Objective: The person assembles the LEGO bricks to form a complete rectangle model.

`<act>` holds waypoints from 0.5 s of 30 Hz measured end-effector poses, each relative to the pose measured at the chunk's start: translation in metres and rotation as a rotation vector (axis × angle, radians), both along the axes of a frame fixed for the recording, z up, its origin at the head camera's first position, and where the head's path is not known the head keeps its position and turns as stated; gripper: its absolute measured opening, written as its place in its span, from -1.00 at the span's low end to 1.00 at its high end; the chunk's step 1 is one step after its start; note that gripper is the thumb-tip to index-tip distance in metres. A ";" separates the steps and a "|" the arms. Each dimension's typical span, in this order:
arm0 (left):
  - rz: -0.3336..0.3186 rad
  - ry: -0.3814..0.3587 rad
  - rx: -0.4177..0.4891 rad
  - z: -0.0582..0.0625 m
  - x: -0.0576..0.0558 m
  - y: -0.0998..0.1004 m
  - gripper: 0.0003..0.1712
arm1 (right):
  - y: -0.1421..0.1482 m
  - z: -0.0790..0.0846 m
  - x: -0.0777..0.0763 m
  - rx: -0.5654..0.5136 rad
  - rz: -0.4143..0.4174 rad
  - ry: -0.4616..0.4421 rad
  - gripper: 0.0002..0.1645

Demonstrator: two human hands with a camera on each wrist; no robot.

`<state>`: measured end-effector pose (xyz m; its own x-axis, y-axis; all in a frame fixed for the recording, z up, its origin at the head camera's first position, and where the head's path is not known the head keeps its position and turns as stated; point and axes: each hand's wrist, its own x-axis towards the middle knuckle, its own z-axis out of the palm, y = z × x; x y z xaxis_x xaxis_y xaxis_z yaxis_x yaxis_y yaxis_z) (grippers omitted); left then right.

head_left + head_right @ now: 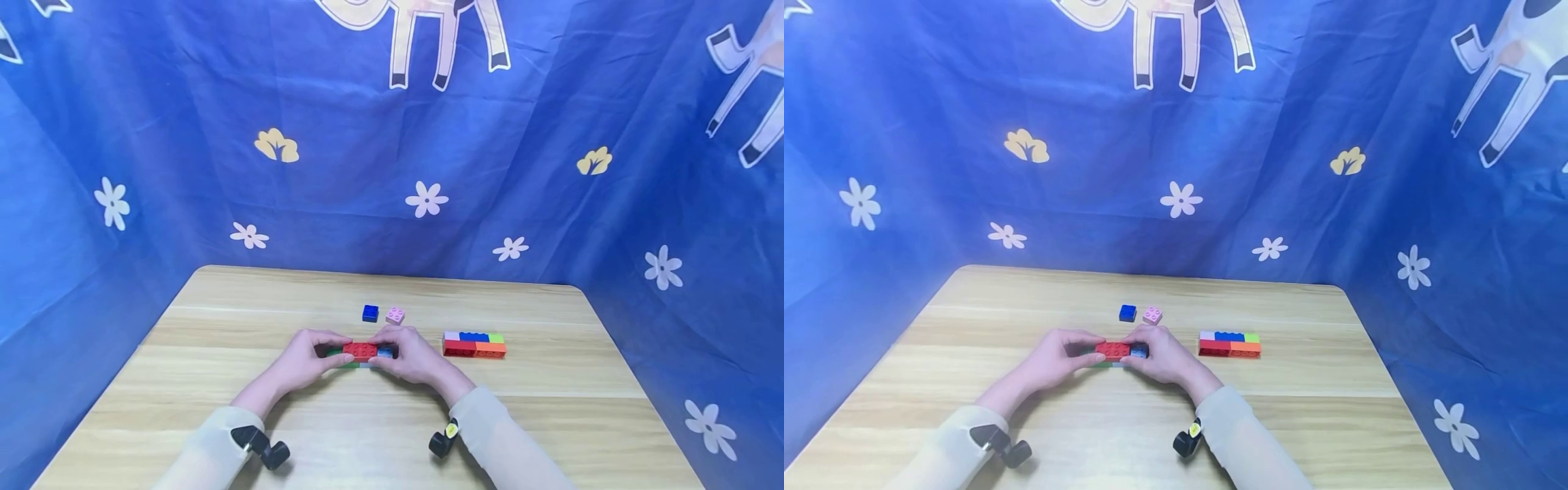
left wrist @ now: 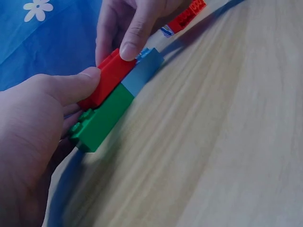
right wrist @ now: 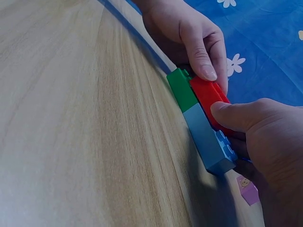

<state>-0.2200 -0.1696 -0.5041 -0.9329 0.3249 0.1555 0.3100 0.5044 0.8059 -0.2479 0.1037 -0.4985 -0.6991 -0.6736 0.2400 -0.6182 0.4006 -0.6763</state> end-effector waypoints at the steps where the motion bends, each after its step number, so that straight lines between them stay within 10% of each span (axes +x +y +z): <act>1: 0.003 0.001 0.003 -0.001 0.000 0.000 -0.58 | 0.000 0.000 0.000 0.000 -0.002 0.002 -0.61; 15: 0.045 -0.021 0.007 -0.006 0.001 0.002 -0.59 | -0.001 -0.003 0.001 0.025 -0.076 -0.045 -0.57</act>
